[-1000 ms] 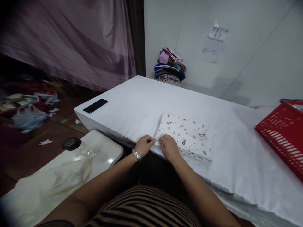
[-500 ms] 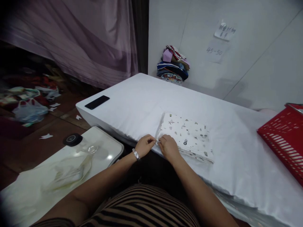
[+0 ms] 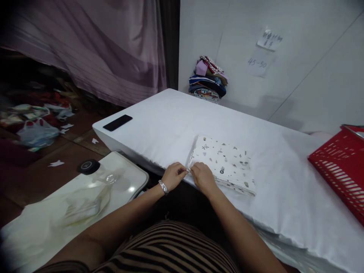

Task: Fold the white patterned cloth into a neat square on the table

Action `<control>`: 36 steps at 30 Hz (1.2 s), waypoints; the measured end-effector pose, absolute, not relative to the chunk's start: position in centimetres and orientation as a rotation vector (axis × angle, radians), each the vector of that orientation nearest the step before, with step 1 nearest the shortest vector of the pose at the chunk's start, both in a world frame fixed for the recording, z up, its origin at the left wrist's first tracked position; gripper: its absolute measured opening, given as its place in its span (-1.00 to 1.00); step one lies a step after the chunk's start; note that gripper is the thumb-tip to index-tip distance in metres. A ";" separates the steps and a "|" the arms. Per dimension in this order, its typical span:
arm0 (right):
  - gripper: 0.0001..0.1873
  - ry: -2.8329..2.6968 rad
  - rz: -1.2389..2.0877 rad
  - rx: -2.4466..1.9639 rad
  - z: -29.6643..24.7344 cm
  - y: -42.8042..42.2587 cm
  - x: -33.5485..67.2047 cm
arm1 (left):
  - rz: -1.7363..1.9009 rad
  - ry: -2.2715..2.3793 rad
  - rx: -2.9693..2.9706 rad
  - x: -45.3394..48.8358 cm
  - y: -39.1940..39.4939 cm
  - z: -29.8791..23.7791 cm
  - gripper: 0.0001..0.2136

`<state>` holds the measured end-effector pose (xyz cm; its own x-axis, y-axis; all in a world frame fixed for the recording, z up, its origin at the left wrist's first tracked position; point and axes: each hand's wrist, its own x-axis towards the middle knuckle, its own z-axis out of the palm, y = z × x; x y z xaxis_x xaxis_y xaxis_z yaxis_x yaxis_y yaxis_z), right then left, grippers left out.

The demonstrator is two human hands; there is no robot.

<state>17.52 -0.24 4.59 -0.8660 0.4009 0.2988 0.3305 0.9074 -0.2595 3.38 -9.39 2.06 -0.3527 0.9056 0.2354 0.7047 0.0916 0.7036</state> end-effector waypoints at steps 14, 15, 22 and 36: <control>-0.83 -2.698 0.267 -0.532 3.6 -0.5 17.7 | 1.200 2.048 1.562 3.3 -9.7 2.0 -0.94; -0.82 -2.691 0.254 -0.531 3.5 -0.5 17.6 | 1.226 2.044 1.545 3.3 -9.7 2.0 -0.93; -0.74 -2.602 0.179 -0.509 2.2 -1.1 17.6 | 1.314 1.976 1.658 4.0 -8.7 2.8 -0.89; -0.60 -2.538 0.122 -0.542 0.9 -2.7 20.3 | 1.149 2.097 1.874 4.5 -6.1 4.9 -0.88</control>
